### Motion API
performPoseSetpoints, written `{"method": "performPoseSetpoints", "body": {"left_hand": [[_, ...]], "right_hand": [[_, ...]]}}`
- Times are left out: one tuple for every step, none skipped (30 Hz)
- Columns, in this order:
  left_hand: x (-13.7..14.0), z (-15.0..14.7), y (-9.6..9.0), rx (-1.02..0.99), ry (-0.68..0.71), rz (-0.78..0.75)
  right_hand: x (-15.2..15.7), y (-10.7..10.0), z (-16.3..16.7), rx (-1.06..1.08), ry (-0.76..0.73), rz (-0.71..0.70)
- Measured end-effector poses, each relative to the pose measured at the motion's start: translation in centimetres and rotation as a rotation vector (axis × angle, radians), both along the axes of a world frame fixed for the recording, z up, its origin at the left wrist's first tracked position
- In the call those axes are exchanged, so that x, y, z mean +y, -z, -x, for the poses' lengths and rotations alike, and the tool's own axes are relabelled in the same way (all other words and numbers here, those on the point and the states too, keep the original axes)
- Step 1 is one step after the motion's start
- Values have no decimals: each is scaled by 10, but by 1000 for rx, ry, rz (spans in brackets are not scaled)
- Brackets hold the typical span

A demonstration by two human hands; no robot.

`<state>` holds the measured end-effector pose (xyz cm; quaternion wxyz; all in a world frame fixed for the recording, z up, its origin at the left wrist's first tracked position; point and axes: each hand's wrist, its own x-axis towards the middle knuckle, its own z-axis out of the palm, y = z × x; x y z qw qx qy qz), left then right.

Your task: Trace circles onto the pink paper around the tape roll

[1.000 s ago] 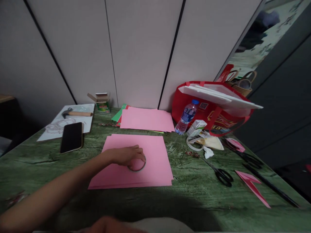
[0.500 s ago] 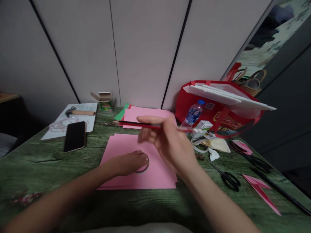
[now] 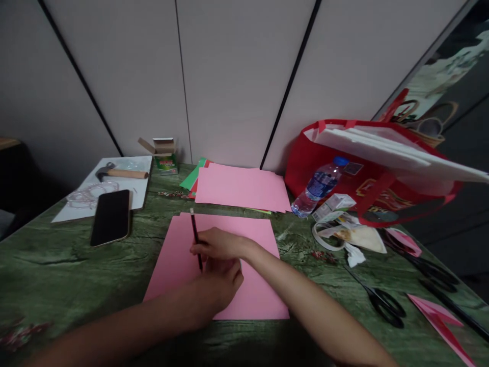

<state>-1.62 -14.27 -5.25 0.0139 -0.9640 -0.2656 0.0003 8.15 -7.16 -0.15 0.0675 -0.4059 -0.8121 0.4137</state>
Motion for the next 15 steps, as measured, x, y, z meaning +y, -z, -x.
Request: {"method": "performPoseSetpoints", "body": {"left_hand": [[-1, -1, 2, 52, 13, -8], [-1, -2, 4, 102, 32, -19], [-1, -3, 5, 126, 41, -25], [-2, -4, 6, 125, 36, -31], [-2, -4, 7, 112, 35, -40], [-2, -5, 7, 96, 38, -51], [-2, -5, 8, 89, 41, -61], [-2, -5, 9, 91, 35, -73], [-2, -6, 9, 97, 28, -86], [-2, -6, 9, 100, 29, -98], [-1, -6, 9, 104, 39, -102], [-1, -6, 8, 109, 52, -97], [0, -6, 7, 108, 66, -89], [1, -6, 6, 106, 76, -79], [2, -5, 5, 102, 80, -69]], "right_hand": [[1, 0, 2, -48, -37, -17], [2, -1, 3, -92, -66, -37], [4, 0, 4, -130, -84, -59], [5, 0, 4, -160, -94, -81], [6, 1, 4, -178, -98, -98], [8, 2, 4, -181, -95, -103], [9, 3, 4, -176, -82, -97], [11, 4, 3, -161, -61, -79], [13, 5, 1, -135, -31, -56], [15, 6, -1, -100, 4, -37], [17, 8, -3, -64, 40, -33], [19, 10, -6, -29, 74, -47], [21, 13, -9, 7, 105, -74], [22, 15, -13, 40, 133, -104], [23, 18, -17, 65, 162, -132]]}}
